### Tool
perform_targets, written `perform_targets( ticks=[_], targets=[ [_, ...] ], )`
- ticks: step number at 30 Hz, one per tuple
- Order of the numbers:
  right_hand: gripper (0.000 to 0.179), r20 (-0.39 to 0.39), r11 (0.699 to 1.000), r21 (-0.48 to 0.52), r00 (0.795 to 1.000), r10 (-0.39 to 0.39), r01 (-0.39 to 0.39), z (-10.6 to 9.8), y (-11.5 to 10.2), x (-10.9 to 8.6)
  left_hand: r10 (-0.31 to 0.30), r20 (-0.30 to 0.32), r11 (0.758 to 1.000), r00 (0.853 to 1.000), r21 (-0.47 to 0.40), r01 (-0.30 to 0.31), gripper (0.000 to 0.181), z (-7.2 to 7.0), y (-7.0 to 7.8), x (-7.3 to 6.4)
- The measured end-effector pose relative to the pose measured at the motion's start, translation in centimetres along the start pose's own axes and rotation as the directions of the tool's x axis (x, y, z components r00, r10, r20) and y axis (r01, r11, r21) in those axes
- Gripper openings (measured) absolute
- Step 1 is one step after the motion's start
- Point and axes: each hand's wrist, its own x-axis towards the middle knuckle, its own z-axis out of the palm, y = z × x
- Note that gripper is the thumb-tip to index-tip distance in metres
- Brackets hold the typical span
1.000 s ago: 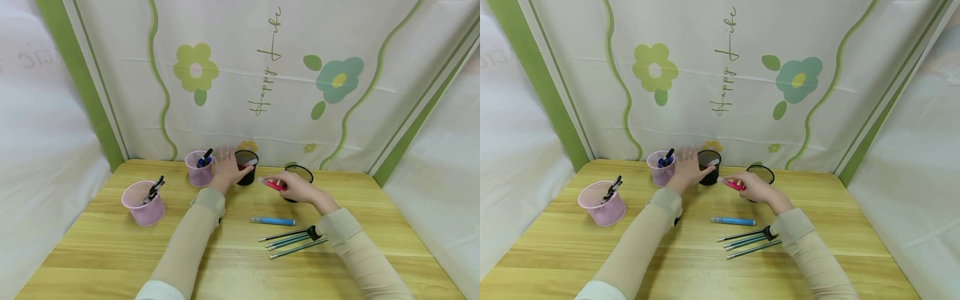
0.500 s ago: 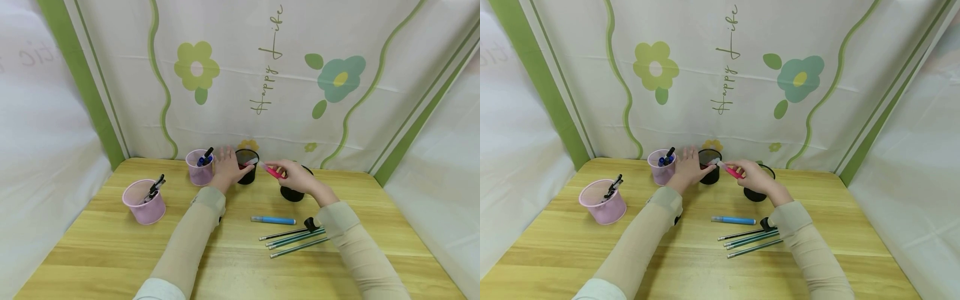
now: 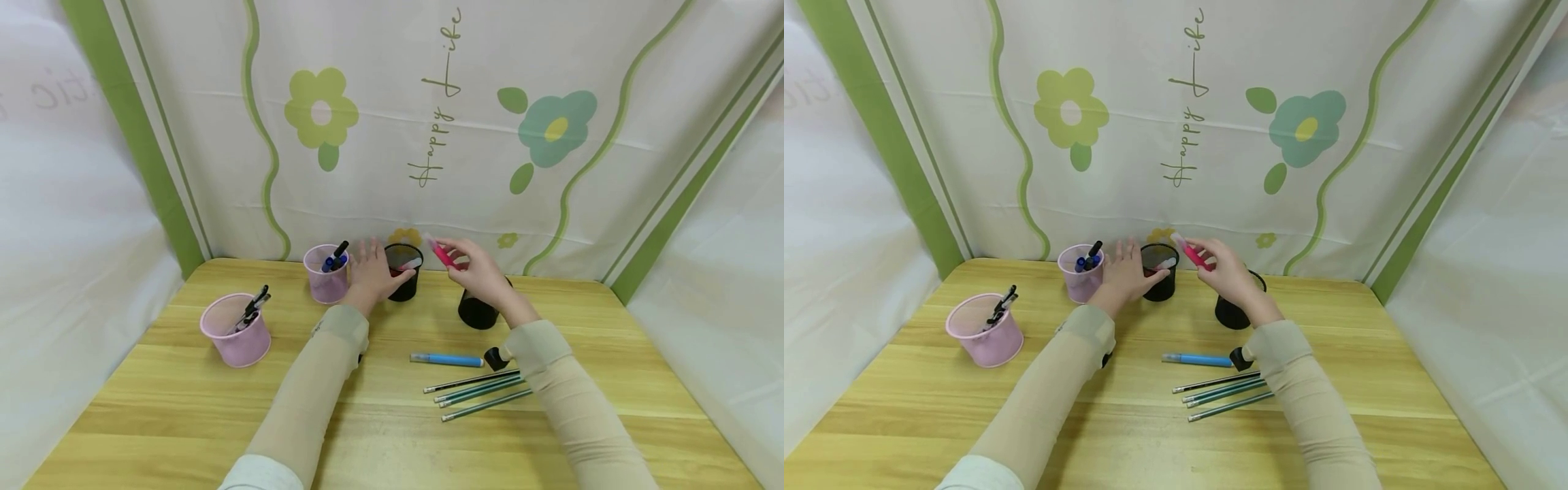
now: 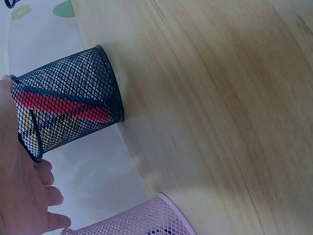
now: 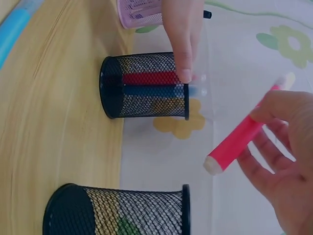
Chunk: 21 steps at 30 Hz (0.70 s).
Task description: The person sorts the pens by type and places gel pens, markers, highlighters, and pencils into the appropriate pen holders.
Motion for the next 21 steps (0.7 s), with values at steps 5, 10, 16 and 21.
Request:
perform_targets(
  ticks=[5, 10, 16, 21],
  targets=[
    [0.065, -0.086, 0.997, 0.074, 0.996, 0.021, -0.015, 0.5, 0.2, 0.8, 0.001, 0.004, 1.0, 1.0, 0.002, -0.001, 0.115, 0.0, 0.0, 0.0],
    [0.062, -0.197, 0.981, 0.185, 0.977, 0.087, -0.051, 0.9, 0.1, 1.7, 0.006, 0.005, 1.0, 1.0, 0.0, -0.006, 0.115, -0.1, 0.1, -0.1],
    [0.049, -0.303, 0.944, 0.326, 0.94, 0.155, -0.05, 1.8, 0.1, 2.7, 0.002, 0.008, 1.0, 1.0, 0.001, -0.002, 0.114, -0.3, 0.2, -0.3],
    [0.037, -0.387, 0.888, 0.459, 0.898, 0.209, -0.009, 3.2, 0.3, 3.5, 0.004, 0.009, 1.0, 1.0, -0.008, -0.004, 0.114, -0.4, 0.2, -0.3]
  ],
)
